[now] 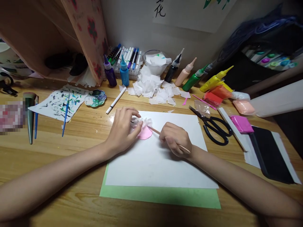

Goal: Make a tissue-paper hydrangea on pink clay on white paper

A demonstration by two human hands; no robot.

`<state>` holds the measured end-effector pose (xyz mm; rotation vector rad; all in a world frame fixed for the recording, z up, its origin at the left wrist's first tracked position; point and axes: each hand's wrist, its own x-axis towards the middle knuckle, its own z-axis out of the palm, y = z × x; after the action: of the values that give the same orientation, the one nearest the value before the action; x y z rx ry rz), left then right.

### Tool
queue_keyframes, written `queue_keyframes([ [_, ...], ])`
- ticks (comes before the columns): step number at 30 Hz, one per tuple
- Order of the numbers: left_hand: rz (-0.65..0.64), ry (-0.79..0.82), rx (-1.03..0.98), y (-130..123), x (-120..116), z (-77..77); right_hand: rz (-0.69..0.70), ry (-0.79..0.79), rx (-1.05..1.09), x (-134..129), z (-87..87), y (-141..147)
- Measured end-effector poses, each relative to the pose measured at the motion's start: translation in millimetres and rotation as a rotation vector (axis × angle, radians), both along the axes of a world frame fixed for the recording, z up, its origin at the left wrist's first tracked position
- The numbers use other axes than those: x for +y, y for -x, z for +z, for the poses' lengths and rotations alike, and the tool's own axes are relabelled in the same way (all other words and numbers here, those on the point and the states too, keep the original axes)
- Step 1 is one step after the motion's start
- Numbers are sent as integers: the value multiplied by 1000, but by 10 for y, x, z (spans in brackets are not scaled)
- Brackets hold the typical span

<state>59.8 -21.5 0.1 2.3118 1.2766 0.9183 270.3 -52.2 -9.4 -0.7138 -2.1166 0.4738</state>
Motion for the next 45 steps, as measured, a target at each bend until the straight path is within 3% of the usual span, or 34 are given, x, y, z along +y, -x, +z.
queue_keyframes([
  [6, 81, 232, -88, -1, 50, -47, -1, 49, -38, 2, 12, -8],
  [13, 73, 233, -62, -1, 60, -35, -106, 156, -5, 11, 59, 83],
  [20, 72, 236, -39, -10, 65, -27, -345, 591, 96, 292, 350, 330],
  [24, 69, 227, -19, -11, 60, -24, -390, 728, 211, 476, 369, 385],
  [29, 49, 217, 4, -4, 64, -28, -310, 633, 277, 293, 169, 243],
  [35, 36, 206, 14, -5, 72, -50, -212, 267, 191, 65, 27, 89],
  [45, 33, 222, 15, -3, 66, -40, -144, 201, 125, 198, 77, 161],
])
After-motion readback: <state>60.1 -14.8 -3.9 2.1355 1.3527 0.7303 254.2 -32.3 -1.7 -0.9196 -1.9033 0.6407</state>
